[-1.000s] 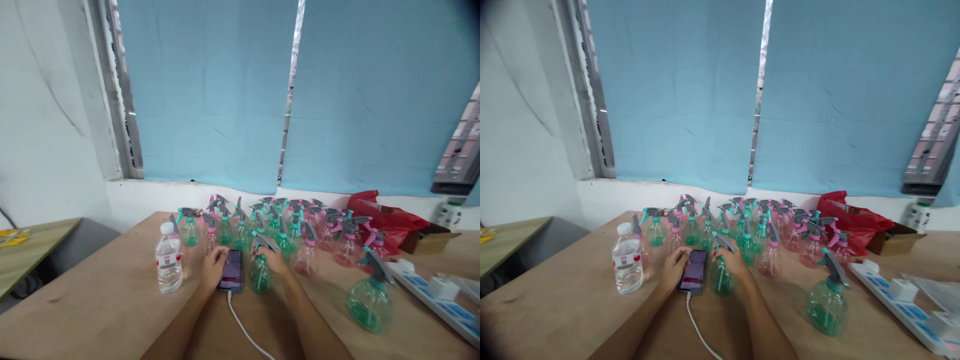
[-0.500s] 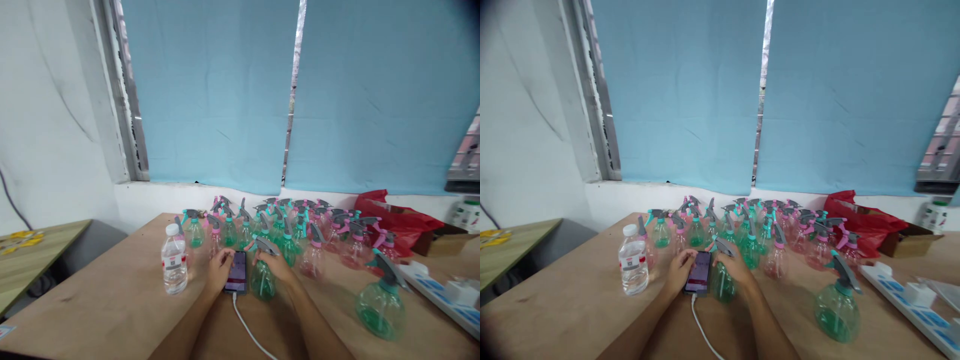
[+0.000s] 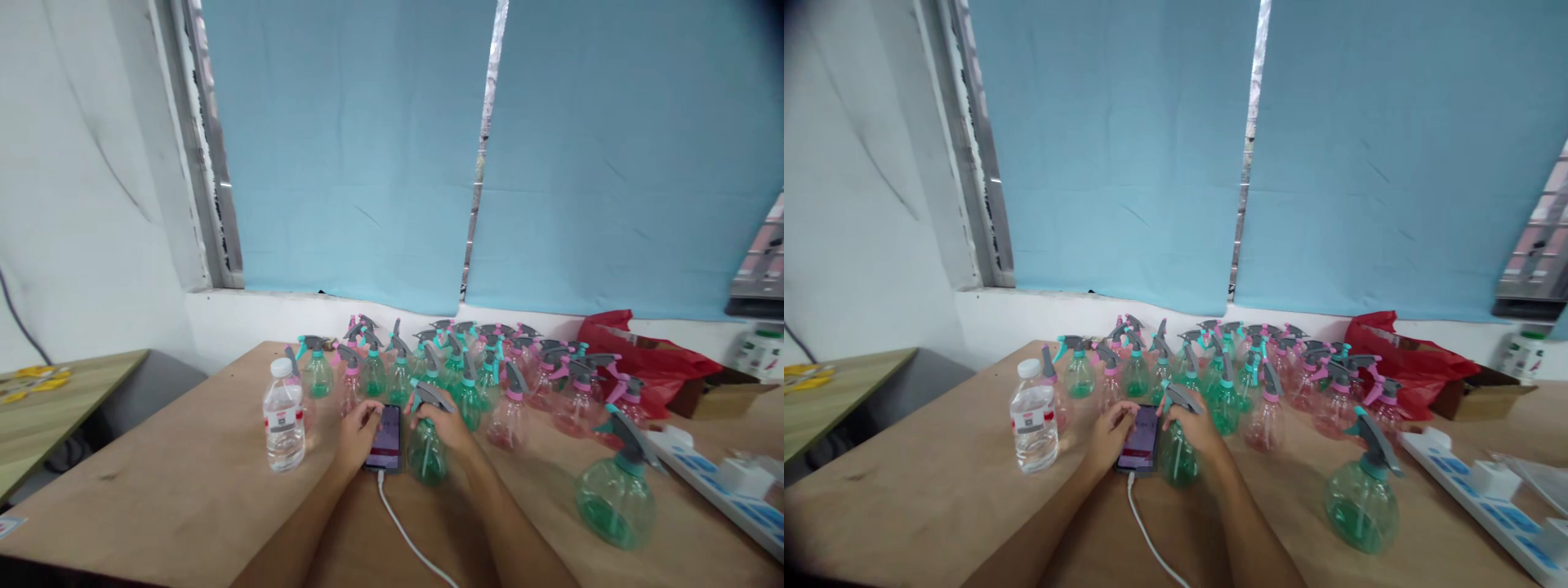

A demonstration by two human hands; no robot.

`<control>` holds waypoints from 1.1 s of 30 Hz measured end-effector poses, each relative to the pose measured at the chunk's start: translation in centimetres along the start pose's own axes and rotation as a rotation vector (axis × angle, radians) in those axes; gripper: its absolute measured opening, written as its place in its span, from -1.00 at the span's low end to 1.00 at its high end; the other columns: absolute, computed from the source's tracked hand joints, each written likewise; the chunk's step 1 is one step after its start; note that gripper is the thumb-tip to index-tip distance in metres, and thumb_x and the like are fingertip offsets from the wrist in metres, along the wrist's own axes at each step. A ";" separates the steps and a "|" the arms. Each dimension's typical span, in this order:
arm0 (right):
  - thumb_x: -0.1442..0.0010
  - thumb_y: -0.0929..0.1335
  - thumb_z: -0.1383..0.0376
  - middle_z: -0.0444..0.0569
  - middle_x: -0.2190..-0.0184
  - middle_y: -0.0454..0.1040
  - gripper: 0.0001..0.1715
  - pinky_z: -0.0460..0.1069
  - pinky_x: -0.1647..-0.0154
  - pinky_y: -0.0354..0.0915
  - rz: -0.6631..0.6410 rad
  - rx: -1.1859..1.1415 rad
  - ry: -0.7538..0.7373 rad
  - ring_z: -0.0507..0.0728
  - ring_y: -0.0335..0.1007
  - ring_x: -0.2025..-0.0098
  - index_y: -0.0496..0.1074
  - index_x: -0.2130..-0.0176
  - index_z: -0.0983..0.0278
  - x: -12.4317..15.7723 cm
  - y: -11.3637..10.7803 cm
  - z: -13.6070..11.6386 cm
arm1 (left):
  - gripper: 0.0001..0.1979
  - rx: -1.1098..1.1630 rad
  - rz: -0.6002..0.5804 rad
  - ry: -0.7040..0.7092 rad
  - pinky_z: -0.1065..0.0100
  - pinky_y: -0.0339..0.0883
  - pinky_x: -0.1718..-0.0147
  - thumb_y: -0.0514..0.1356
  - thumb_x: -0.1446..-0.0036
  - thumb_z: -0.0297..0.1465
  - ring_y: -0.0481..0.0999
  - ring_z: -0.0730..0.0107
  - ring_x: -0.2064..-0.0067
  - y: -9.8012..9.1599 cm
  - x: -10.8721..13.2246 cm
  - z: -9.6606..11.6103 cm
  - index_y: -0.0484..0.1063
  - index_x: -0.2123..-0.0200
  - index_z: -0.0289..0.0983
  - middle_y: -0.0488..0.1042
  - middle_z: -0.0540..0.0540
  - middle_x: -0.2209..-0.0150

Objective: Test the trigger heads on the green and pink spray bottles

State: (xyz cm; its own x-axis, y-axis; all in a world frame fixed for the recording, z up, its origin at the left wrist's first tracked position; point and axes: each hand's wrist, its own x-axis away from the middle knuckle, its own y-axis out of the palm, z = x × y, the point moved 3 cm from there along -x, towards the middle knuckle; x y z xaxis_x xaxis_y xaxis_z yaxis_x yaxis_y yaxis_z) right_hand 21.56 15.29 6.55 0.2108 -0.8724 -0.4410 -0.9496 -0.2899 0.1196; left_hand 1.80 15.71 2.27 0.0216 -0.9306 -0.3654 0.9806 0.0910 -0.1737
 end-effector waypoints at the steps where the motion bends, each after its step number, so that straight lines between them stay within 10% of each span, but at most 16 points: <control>1: 0.13 0.33 0.33 -0.15 0.51 0.54 -0.82 0.00 0.44 0.39 0.003 -0.021 0.017 0.10 0.45 0.56 0.51 0.44 0.21 -0.1 0.0 0.2 | -0.55 0.001 -0.001 0.001 0.40 0.23 0.53 0.22 -0.14 0.05 0.37 0.41 0.56 0.0 0.0 -0.1 0.51 0.28 -0.25 0.41 0.07 0.56; 16: 0.13 0.30 0.32 -0.13 0.36 0.63 -0.68 -0.01 0.41 0.41 0.009 0.020 -0.024 0.06 0.46 0.56 0.56 0.33 0.19 -0.3 0.2 0.0 | -0.58 -0.046 -0.032 0.007 0.42 0.22 0.54 0.18 -0.19 0.01 0.36 0.41 0.58 0.0 0.0 -0.9 0.51 0.24 -0.25 0.39 0.10 0.59; 24: 0.16 0.32 0.32 -0.17 0.60 0.49 -0.86 -0.01 0.44 0.37 0.022 -0.051 0.056 0.07 0.42 0.60 0.48 0.49 0.23 -0.3 0.0 0.6 | -0.64 -0.166 0.061 0.045 0.38 0.30 0.44 0.14 -0.22 -0.08 0.47 0.32 0.48 -0.7 -0.3 -1.7 0.53 0.25 -0.24 0.44 0.05 0.55; 33: -0.02 0.35 0.29 -0.11 0.24 0.66 -0.72 0.02 0.27 0.41 -0.033 0.048 -0.036 0.06 0.49 0.48 0.59 0.23 0.17 0.4 -0.4 0.2 | -0.66 -0.194 0.073 0.049 0.37 0.31 0.44 0.13 -0.23 -0.10 0.50 0.29 0.46 -0.8 -0.3 -1.5 0.53 0.27 -0.23 0.46 0.03 0.55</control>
State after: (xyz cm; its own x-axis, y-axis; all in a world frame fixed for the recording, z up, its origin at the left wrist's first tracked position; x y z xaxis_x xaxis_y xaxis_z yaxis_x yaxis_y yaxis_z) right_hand 22.00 15.17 6.17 0.2343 -0.8478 -0.4757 -0.9525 -0.2982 0.0623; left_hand 0.68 16.45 1.13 0.0772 -0.9010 -0.4270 0.9206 0.2288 -0.3165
